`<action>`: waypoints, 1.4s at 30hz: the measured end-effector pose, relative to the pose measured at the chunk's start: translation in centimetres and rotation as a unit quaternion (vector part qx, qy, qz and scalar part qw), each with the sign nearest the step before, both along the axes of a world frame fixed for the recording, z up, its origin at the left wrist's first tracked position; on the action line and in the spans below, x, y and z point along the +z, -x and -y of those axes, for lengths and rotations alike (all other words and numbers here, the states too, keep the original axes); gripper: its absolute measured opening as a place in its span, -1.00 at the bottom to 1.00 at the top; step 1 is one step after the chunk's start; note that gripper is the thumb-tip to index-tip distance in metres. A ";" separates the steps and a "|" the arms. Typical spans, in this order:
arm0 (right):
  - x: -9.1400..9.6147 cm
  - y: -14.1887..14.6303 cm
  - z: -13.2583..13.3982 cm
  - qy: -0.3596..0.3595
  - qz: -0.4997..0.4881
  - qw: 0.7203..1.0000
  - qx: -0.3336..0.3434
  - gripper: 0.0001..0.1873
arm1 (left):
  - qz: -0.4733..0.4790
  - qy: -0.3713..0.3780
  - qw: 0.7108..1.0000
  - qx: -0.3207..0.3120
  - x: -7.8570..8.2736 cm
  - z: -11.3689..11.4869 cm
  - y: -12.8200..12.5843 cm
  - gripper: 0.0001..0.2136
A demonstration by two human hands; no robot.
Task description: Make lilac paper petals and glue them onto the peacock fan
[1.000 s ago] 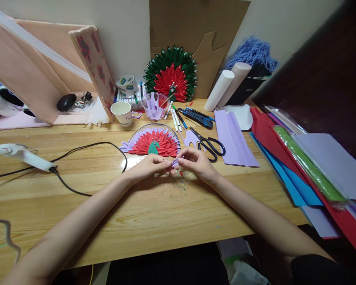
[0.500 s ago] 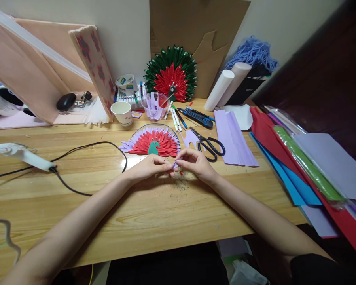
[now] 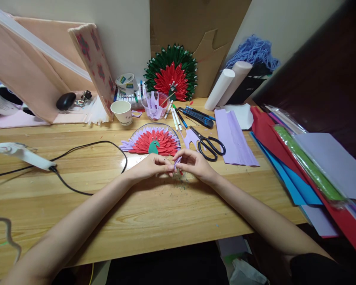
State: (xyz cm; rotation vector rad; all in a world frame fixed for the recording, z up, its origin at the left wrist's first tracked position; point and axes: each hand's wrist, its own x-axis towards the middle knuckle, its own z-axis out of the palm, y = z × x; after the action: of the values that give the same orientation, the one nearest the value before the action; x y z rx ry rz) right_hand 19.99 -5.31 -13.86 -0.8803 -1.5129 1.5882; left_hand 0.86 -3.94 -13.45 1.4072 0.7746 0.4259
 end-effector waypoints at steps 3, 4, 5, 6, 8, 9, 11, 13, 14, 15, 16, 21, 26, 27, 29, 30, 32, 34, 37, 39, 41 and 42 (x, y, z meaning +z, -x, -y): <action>0.1 0.0 0.0 -0.010 0.012 1.000 -0.002 -0.82 | -0.015 -0.010 1.000 0.000 0.1 0.1 -0.1 -0.72; 0.1 0.0 0.0 -0.011 0.015 1.000 -0.003 -0.82 | -0.020 -0.013 1.000 0.006 0.1 0.2 -0.1 -0.72; 0.1 -0.1 0.0 -0.012 0.017 1.000 -0.005 -0.82 | -0.023 -0.014 1.000 0.014 0.1 0.2 -0.2 -0.72; 0.1 -0.1 -0.1 -0.012 0.020 1.000 -0.009 -0.82 | -0.024 -0.014 0.999 0.026 0.0 0.3 -0.2 -0.72; 0.0 -0.2 -0.1 -0.014 0.023 0.999 -0.023 -0.82 | -0.019 -0.008 0.998 0.056 -0.2 0.5 -0.5 -0.72; 0.0 -0.2 -0.2 -0.016 0.026 0.999 -0.035 -0.82 | -0.013 -0.003 0.997 0.075 -0.3 0.6 -0.6 -0.72; -0.1 -0.2 -0.3 -0.019 0.031 0.998 -0.059 -0.82 | 0.003 0.005 0.993 0.120 -0.4 0.7 -1.0 -0.74; -0.2 -0.2 -0.3 -0.020 0.034 0.996 -0.076 -0.83 | 0.020 0.009 0.986 0.166 -0.5 0.9 -1.3 -0.73; -0.3 -0.2 -0.4 -0.021 0.034 0.996 -0.080 -0.83 | 0.030 0.008 0.982 0.187 -0.5 0.9 -1.4 -0.72; -0.3 -0.2 -0.4 -0.022 0.034 0.996 -0.082 -0.83 | 0.040 0.005 0.978 0.203 -0.6 1.0 -1.5 -0.71; -0.4 -0.2 -0.4 -0.022 0.033 0.996 -0.082 -0.83 | 0.049 0.004 0.975 0.215 -0.6 1.0 -1.5 -0.72; -0.5 -0.1 -0.4 -0.014 0.032 0.996 -0.081 -0.83 | 0.055 0.008 0.972 0.229 -0.7 1.2 -1.5 -0.75; -0.3 -0.1 -0.4 -0.005 0.028 0.996 -0.083 -0.80 | 0.044 0.016 0.973 0.225 -0.4 1.2 -1.4 -0.75; -0.2 -0.1 -0.4 -0.003 0.025 0.996 -0.082 -0.79 | 0.045 0.022 0.973 0.224 -0.4 1.1 -1.4 -0.75; -0.2 -0.1 -0.4 -0.002 0.020 0.997 -0.080 -0.80 | 0.050 0.040 0.973 0.221 -0.2 1.2 -1.4 -0.75; -0.2 -0.1 -0.4 -0.003 0.018 0.997 -0.080 -0.80 | 0.051 0.051 0.973 0.219 -0.2 1.2 -1.4 -0.75; -0.3 -0.1 -0.4 -0.009 0.017 0.997 -0.079 -0.80 | 0.055 0.077 0.972 0.216 -0.1 1.3 -1.4 -0.75; -0.4 -0.2 -0.4 -0.019 0.019 0.997 -0.078 -0.81 | 0.065 0.101 0.969 0.215 -0.1 1.4 -1.5 -0.75; -0.4 -0.2 -0.3 -0.032 0.022 0.996 -0.076 -0.82 | 0.081 0.131 0.963 0.220 -0.3 1.5 -1.6 -0.75; -0.4 -0.2 -0.3 -0.036 0.023 0.996 -0.075 -0.83 | 0.097 0.150 0.957 0.227 -0.5 1.5 -1.6 -0.74; -0.5 -0.2 -0.4 -0.040 0.019 0.996 -0.072 -0.84 | 0.120 0.168 0.951 0.229 -0.6 1.4 -1.7 -0.73; -0.5 -0.3 -0.4 -0.042 0.016 0.997 -0.069 -0.84 | 0.130 0.176 0.949 0.229 -0.7 1.4 -1.7 -0.73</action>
State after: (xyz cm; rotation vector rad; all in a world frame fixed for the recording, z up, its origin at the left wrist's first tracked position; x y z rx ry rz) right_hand 20.24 -4.90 -14.38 -0.9458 -1.4953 1.4079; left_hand 2.53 -5.35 -14.13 0.8102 0.9071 0.7734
